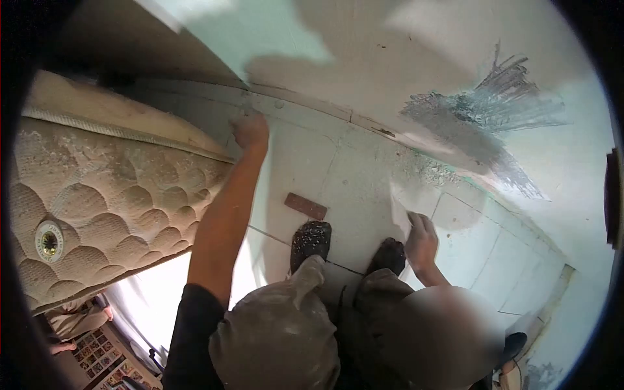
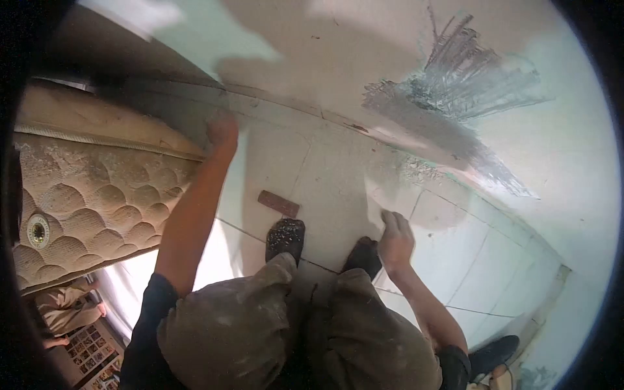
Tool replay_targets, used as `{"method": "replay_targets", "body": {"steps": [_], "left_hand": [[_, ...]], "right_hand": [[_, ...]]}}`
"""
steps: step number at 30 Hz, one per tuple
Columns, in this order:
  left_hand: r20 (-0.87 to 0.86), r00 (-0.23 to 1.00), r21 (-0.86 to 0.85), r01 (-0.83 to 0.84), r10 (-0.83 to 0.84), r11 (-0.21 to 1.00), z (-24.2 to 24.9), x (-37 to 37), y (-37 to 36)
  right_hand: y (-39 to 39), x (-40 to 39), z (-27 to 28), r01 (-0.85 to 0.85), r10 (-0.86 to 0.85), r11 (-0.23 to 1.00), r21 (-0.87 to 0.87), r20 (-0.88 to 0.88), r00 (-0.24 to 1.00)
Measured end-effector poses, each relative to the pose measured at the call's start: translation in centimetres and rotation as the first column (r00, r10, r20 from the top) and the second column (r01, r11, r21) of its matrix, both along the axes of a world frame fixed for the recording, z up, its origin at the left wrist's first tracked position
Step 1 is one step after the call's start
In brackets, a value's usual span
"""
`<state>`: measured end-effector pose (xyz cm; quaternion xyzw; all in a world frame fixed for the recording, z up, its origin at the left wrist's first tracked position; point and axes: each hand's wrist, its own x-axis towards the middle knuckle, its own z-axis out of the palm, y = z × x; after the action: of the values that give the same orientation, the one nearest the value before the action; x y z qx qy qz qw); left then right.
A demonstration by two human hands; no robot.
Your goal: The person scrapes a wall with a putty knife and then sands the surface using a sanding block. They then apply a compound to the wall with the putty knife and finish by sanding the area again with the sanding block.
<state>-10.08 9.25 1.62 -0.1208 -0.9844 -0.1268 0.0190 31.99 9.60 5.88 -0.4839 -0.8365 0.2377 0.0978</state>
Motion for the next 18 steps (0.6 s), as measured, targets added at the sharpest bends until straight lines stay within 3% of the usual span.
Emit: {"method": "replay_targets", "body": {"steps": [2,3,4,5,6,7,8,9,10,11,13,14,15,16,18], "left_hand": [[0.195,0.878,0.163,0.411,-0.438,0.897,-0.2,1.0,-2.0],[0.201,0.876,0.173,0.408,-0.438,0.896,-0.3,1.7,-3.1],[0.294,0.721,0.314,0.547,-0.628,0.776,0.0,2.7,-4.5],[0.366,0.512,0.457,0.628,-0.777,0.63,0.0,4.1,-6.9],[0.313,0.707,0.562,0.401,-0.634,0.724,-0.2,4.9,-8.6],[0.276,0.852,0.665,0.164,-0.444,0.729,-0.4,5.4,-9.8],[0.21,0.904,0.567,0.199,-0.373,0.799,-0.8,5.5,-11.2],[0.131,0.941,0.464,0.22,-0.312,0.858,-1.0,5.8,-12.6],[0.192,0.868,0.415,0.352,-0.459,0.839,0.0,6.9,-14.0],[0.254,0.77,0.377,0.479,-0.585,0.793,0.9,8.0,-15.1],[0.001,0.433,0.307,0.858,-0.902,0.412,0.8,9.6,-16.8],[0.012,0.422,0.318,0.858,-0.907,0.403,1.3,10.0,-16.8],[0.044,0.308,0.226,0.924,-0.951,0.309,2.3,10.5,-16.6],[0.083,0.188,0.135,0.971,-0.979,0.198,2.8,10.8,-16.4],[0.087,0.209,0.086,0.972,-0.974,0.217,2.1,10.6,-15.9]], "right_hand": [[0.6,-1.4,-0.5,-0.023,0.051,0.982,-0.19,0.141,0.989],[0.8,-2.0,0.1,-0.07,0.077,0.987,-0.143,0.048,0.996],[1.1,-3.0,0.6,-0.073,0.08,0.989,-0.132,0.052,0.995],[0.5,-3.5,1.3,-0.1,0.096,0.992,-0.077,-0.056,0.994],[-0.2,-3.6,1.5,-0.114,0.109,0.993,-0.023,-0.166,0.98],[-1.7,-2.9,0.0,-0.205,0.197,0.979,-0.025,-0.183,0.963],[-2.6,-2.5,-1.0,-0.19,0.183,0.982,-0.023,-0.176,0.967],[-3.4,-2.2,-1.7,-0.437,0.418,0.883,-0.171,-0.136,0.898],[-4.0,-1.9,-2.1,-0.632,0.628,0.701,-0.33,-0.134,0.767],[-3.6,-2.1,-2.7,-0.618,0.618,0.712,-0.334,-0.119,0.777],[-1.3,-3.6,-3.7,-0.51,0.499,0.838,-0.194,-0.105,0.86],[0.4,-5.1,-1.8,-0.401,0.393,0.909,-0.112,-0.092,0.915],[1.2,-4.7,-3.9,-0.29,0.288,0.957,-0.015,-0.063,0.955],[2.8,-5.8,-2.5,-0.213,0.215,0.976,0.041,-0.055,0.975],[1.4,-5.3,-3.1,-0.227,0.235,0.971,0.076,-0.122,0.964]]}}
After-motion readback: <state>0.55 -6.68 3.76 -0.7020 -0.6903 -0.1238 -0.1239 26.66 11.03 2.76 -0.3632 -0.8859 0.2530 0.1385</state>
